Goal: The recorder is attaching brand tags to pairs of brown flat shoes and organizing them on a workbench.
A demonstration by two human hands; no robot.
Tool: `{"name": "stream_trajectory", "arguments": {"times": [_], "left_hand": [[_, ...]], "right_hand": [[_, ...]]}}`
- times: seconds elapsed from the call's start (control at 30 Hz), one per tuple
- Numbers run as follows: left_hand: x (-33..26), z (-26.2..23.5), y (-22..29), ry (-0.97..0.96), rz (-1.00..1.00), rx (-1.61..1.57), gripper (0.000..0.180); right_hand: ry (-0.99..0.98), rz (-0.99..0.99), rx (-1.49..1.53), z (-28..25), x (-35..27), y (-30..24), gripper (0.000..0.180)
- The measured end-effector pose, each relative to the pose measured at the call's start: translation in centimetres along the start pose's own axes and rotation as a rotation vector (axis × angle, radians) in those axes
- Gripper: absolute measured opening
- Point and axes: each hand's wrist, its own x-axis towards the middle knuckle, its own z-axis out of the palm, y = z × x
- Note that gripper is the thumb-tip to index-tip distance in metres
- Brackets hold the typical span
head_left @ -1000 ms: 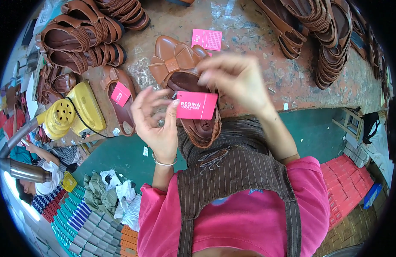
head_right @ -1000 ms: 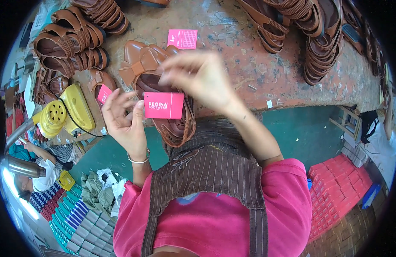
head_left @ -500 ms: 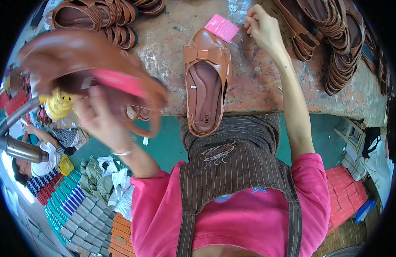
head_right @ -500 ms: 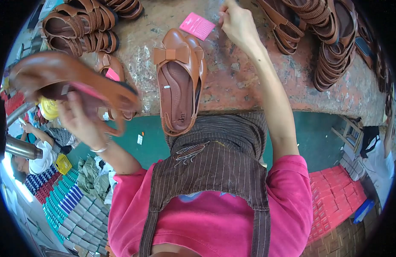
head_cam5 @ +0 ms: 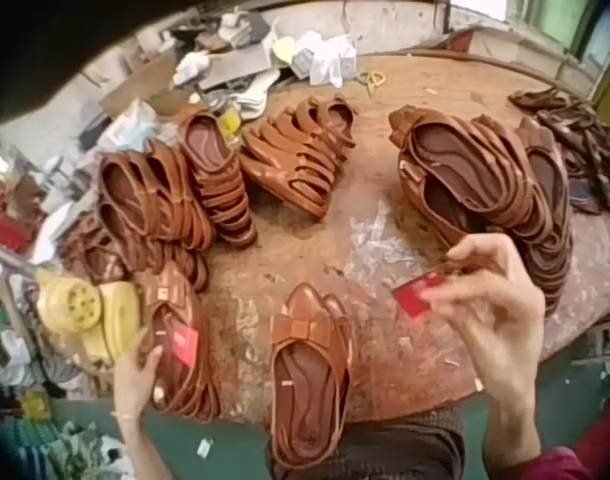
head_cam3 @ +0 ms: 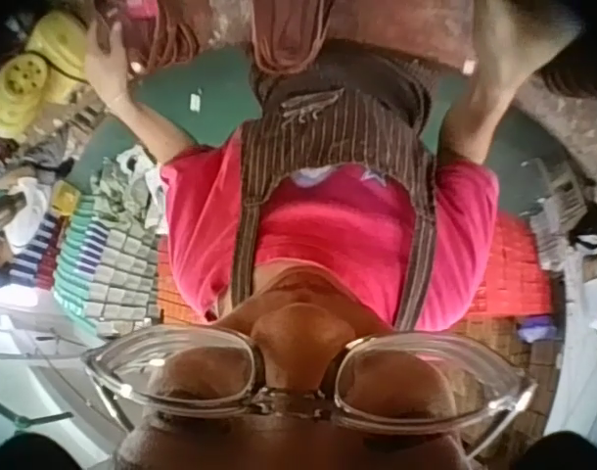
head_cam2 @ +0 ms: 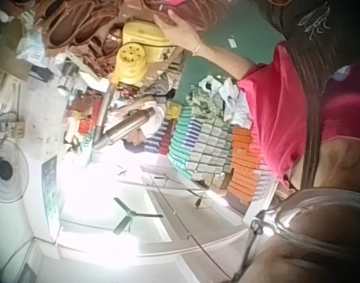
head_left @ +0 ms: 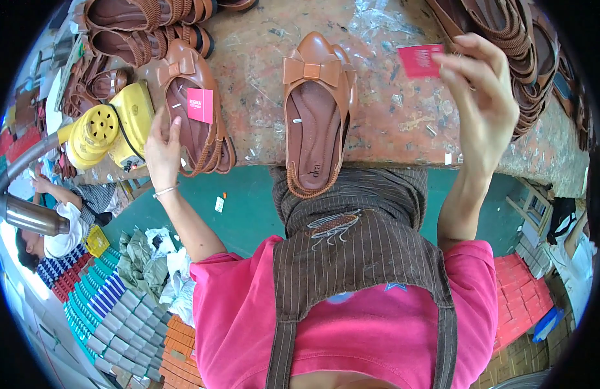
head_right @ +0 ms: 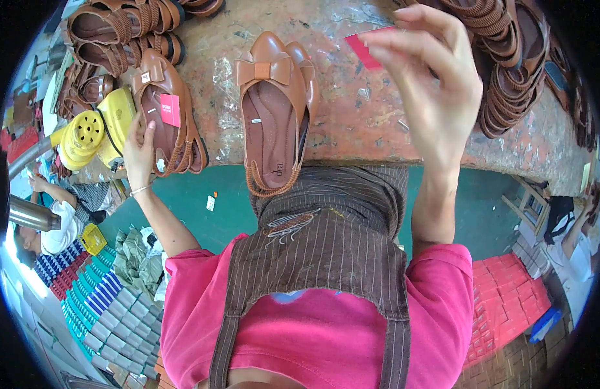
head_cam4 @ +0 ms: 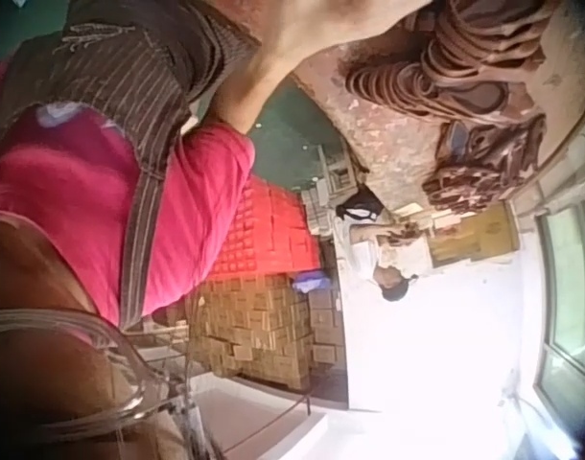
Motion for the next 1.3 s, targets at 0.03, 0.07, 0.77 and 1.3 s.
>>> {"name": "stream_trajectory", "arguments": {"times": [0.03, 0.07, 0.77, 1.3], "left_hand": [[-0.4, 0.2, 1.0, 0.247, 0.075, 0.078, 0.035], [-1.2, -0.1, 3.0, 0.243, 0.074, 0.077, 0.035], [-7.5, 7.2, 13.2, -0.269, 0.127, -0.724, 0.039], [-7.3, 7.3, 13.6, 0.002, 0.281, -0.486, 0.008]], "right_hand": [[0.111, -0.185, -0.168, 0.9, 0.2, -1.5, 0.012], [0.108, -0.183, -0.170, 1.3, -0.4, -2.6, 0.012], [-0.365, 0.123, -0.188, 14.0, -9.6, -2.9, 0.013], [-0.281, 0.144, -0.234, 14.7, -9.4, -2.9, 0.011]]}}
